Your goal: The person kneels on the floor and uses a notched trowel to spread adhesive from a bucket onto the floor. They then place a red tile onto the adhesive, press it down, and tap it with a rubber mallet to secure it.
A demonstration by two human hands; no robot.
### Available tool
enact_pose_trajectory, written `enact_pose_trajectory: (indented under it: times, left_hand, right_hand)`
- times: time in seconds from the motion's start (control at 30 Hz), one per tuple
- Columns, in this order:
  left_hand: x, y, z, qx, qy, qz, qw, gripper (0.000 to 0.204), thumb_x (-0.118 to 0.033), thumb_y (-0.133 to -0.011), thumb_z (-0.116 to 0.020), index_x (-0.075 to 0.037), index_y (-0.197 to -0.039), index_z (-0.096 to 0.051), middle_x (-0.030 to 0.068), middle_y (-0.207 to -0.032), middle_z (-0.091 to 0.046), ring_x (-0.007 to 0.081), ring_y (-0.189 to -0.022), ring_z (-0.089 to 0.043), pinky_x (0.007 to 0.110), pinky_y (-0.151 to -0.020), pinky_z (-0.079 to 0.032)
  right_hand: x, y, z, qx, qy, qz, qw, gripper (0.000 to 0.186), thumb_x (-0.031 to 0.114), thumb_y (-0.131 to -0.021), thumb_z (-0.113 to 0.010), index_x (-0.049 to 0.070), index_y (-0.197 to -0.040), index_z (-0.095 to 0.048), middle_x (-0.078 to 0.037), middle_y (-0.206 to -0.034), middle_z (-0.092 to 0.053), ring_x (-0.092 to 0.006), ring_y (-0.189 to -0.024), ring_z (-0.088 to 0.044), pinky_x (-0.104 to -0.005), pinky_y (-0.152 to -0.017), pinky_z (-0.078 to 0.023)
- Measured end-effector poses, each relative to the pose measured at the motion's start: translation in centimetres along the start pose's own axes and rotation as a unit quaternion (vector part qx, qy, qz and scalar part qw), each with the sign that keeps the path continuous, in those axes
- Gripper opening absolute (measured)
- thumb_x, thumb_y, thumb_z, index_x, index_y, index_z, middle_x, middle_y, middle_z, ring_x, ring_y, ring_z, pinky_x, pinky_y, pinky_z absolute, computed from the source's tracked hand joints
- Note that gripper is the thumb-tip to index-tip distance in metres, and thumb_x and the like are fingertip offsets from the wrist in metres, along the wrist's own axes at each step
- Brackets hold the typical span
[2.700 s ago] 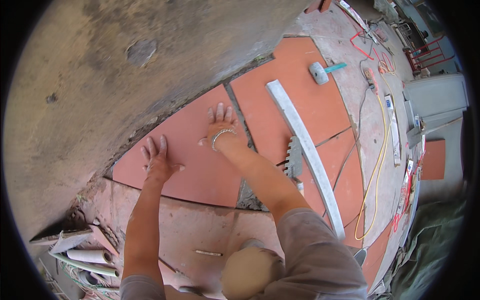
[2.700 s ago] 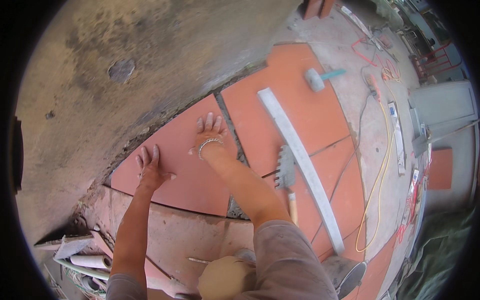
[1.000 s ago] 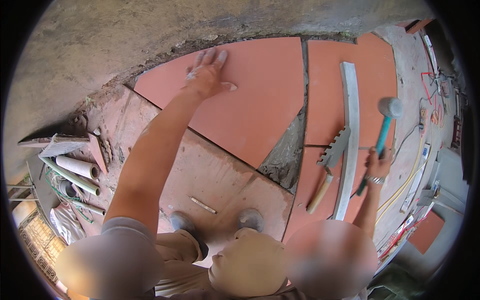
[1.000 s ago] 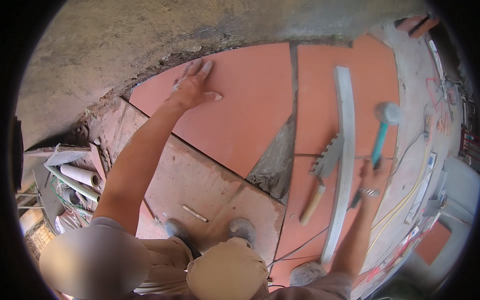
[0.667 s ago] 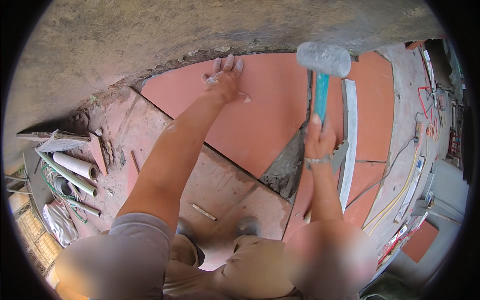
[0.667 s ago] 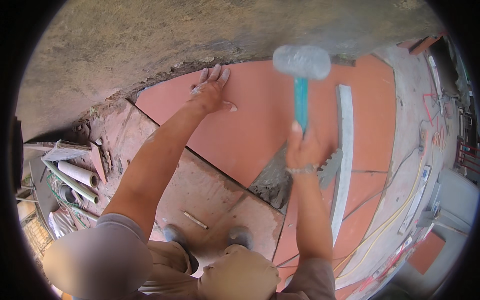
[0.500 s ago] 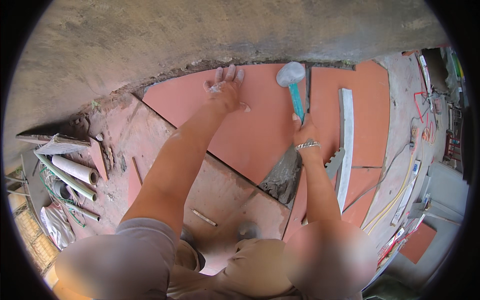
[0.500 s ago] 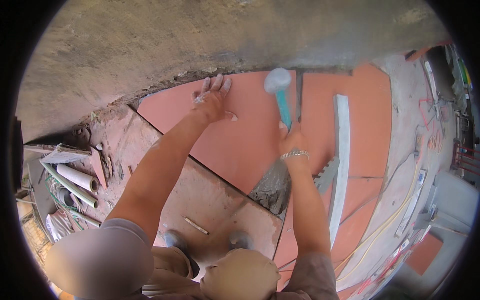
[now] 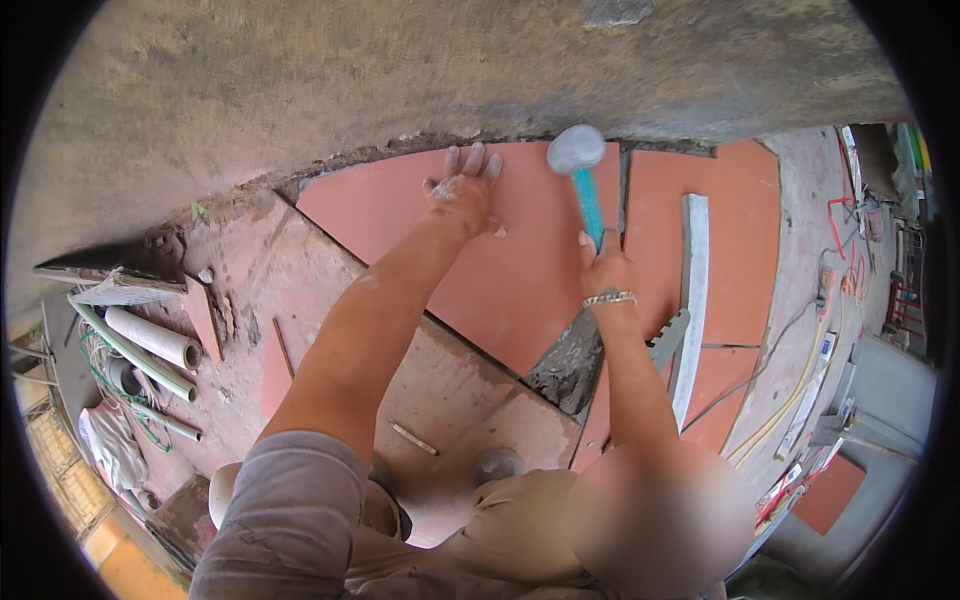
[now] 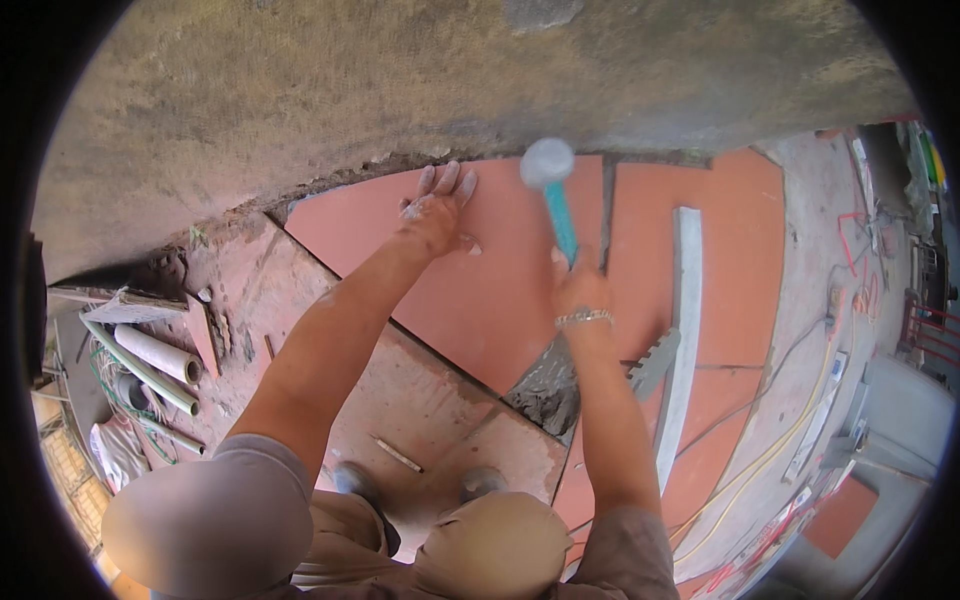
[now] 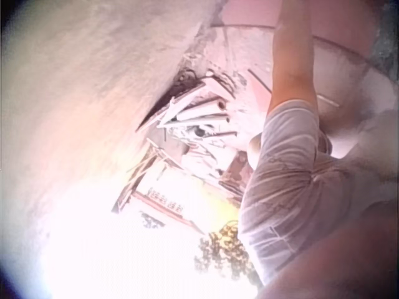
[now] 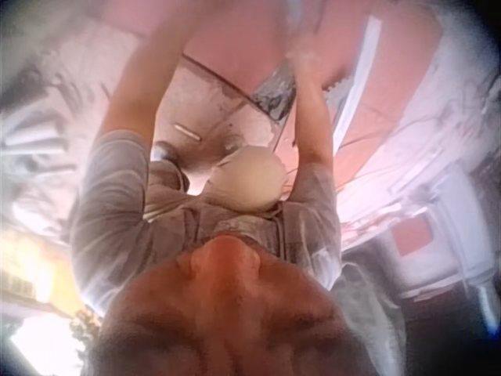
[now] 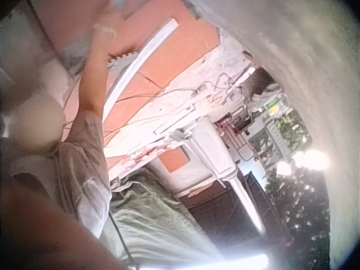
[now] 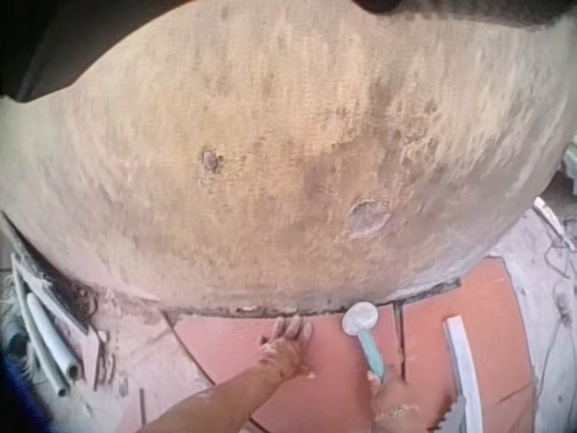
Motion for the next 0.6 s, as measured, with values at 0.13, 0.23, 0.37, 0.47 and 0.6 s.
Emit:
enact_pose_trajectory:
  times: [0.13, 0.23, 0.37, 0.47, 0.6]
  left_hand:
    - [0.14, 0.09, 0.09, 0.000, 0.002, -0.005, 1.000, 0.118, -0.052, -0.074, -0.085, -0.028, -0.164, -0.012, -0.0010, -0.172, -0.001, 0.0313, -0.158, -0.005, 0.065, -0.119, -0.030]
    - [0.29, -0.05, 0.14, 0.005, -0.004, -0.013, 1.000, 0.119, -0.052, -0.074, -0.086, -0.028, -0.164, -0.012, -0.0008, -0.172, 0.000, 0.0320, -0.158, -0.004, 0.065, -0.119, -0.030]
    - [0.43, -0.35, 0.24, 0.006, 0.001, -0.019, 1.000, 0.119, -0.049, -0.073, -0.087, -0.028, -0.164, -0.013, -0.0003, -0.172, 0.000, 0.0336, -0.158, -0.003, 0.065, -0.118, -0.031]
    - [0.44, -0.26, 0.08, 0.004, 0.002, -0.023, 1.000, 0.119, -0.047, -0.073, -0.088, -0.027, -0.164, -0.015, 0.0002, -0.172, 0.000, 0.0344, -0.157, -0.004, 0.065, -0.117, -0.032]
    - [0.53, -0.55, 0.14, -0.009, -0.004, -0.030, 1.000, 0.119, -0.046, -0.072, -0.089, -0.027, -0.164, -0.015, 0.0016, -0.172, 0.000, 0.0352, -0.157, -0.005, 0.066, -0.117, -0.033]
  right_hand:
    - [0.65, -0.09, 0.87, -0.024, -0.024, 0.017, 0.999, 0.045, 0.046, -0.102, -0.051, 0.005, -0.122, -0.056, -0.032, -0.090, -0.069, -0.0529, -0.087, -0.066, -0.0595, -0.076, -0.052]
    - [0.83, -0.13, 0.83, -0.018, -0.012, -0.008, 1.000, 0.047, 0.046, -0.101, -0.052, 0.006, -0.125, -0.056, -0.033, -0.092, -0.069, -0.0526, -0.089, -0.066, -0.0590, -0.078, -0.052]
    - [0.68, -0.19, 0.43, 0.006, 0.014, -0.029, 0.999, 0.049, 0.047, -0.101, -0.053, 0.005, -0.126, -0.054, -0.033, -0.092, -0.069, -0.0524, -0.090, -0.067, -0.0588, -0.079, -0.052]
    - [0.31, 0.09, 0.31, 0.012, 0.035, -0.035, 0.999, 0.048, 0.047, -0.101, -0.053, 0.005, -0.125, -0.054, -0.034, -0.091, -0.069, -0.0526, -0.090, -0.067, -0.0589, -0.079, -0.052]
    - [0.11, 0.14, 0.85, -0.029, 0.031, -0.028, 0.999, 0.048, 0.048, -0.101, -0.053, 0.005, -0.121, -0.055, -0.033, -0.090, -0.069, -0.0530, -0.088, -0.067, -0.0592, -0.078, -0.052]
Point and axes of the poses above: each hand's wrist, its own y-axis away from the middle knuckle, its own z-axis out of the back of the hand, x = y × z, the point moved 6 cm from there along -y, towards the middle knuckle
